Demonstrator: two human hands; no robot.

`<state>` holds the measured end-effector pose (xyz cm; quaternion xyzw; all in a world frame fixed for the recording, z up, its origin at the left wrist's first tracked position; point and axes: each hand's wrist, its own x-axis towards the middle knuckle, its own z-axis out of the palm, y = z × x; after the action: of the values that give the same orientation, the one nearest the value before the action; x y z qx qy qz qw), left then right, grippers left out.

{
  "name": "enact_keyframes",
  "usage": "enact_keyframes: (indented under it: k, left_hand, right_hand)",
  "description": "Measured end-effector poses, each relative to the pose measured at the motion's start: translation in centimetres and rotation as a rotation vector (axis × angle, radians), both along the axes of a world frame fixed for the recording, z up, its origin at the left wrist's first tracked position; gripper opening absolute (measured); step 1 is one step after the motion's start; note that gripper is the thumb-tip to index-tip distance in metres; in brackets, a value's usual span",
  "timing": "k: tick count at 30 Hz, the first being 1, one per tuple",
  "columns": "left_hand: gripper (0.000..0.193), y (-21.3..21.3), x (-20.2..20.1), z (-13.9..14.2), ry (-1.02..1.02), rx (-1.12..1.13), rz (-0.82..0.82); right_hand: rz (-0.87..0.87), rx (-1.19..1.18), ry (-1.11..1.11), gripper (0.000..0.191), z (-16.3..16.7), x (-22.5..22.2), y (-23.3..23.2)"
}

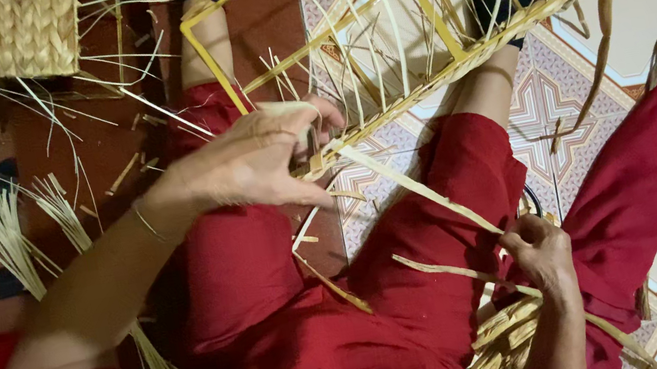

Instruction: The person sits on the floor and weaves thin dried palm strips into a rectangular basket frame, interlacing strands by hand. The basket gradually takes shape as the person continues to weave along the frame edges.

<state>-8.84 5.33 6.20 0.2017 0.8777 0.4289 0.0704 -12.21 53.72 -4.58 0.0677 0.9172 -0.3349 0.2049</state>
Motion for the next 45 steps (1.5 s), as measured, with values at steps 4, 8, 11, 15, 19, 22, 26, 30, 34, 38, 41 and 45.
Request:
enact_keyframes:
  k: [4, 8, 11, 15, 19, 22, 26, 30, 34, 38, 41, 45]
  left_hand:
    - [0.048, 1.1, 0.3, 0.3, -0.088, -0.125, 0.163]
    - [0.048, 1.2, 0.3, 0.2, -0.011, -0.016, 0.2]
    - [0.044, 1.1, 0.4, 0.3, -0.04, 0.014, 0.199]
    - [0.039, 1.0, 0.5, 0.8, 0.037, 0.037, 0.226]
    - [0.029, 1.3, 0.2, 1.3, 0.028, 0.089, 0.215]
    - [0.023, 1.4, 0.6, 1.4, -0.027, 0.077, 0.234]
    - [0.02, 1.2, 0.6, 1.0, 0.088, 0.081, 0.2]
    - [0.025, 0.9, 0.8, 0.2, 0.11, 0.137, 0.198]
    - [0.016, 0.9, 1.0, -0.4, 0.254, 0.106, 0.221]
    - [0.008, 1.1, 1.4, -0.4, 0.337, 0.065, 0.24]
    - [0.026, 1.2, 1.4, -0.1, 0.415, 0.08, 0.205]
    - [0.025, 1.3, 1.6, 0.0, 0.262, 0.086, 0.231]
  right_hand:
    - [-0.012, -0.022, -0.021, 0.016, -0.6, 0.2, 1.0]
    - [-0.06, -0.035, -0.129, 0.011, -0.7, 0.7, 1.7]
    - [-0.052, -0.012, -0.135, 0.014, -0.8, 0.4, 1.3]
    - [-0.125, 0.181, -0.137, 0.023, 0.0, -0.1, 1.6]
    - [-0.218, 0.244, -0.23, 0.025, 1.1, 1.6, 4.1]
    - [-0.265, 0.353, -0.187, 0.027, 1.2, 2.0, 4.3]
    - [0.147, 0.794, 0.372, 0.026, 2.4, 1.6, 1.6]
    - [0.38, 0.115, 0.715, 0.043, 5.7, 1.0, -3.5]
    - [0.573, -0.245, 0.624, 0.031, 5.4, 0.3, -12.1]
    - [0.523, -0.36, 0.403, 0.01, 5.2, -0.8, -16.4]
    - [0.477, -0.403, 0.623, 0.017, 5.4, -1.9, -16.8]
    - [0.532, -0.234, 0.872, 0.021, 5.0, -4.3, -17.0]
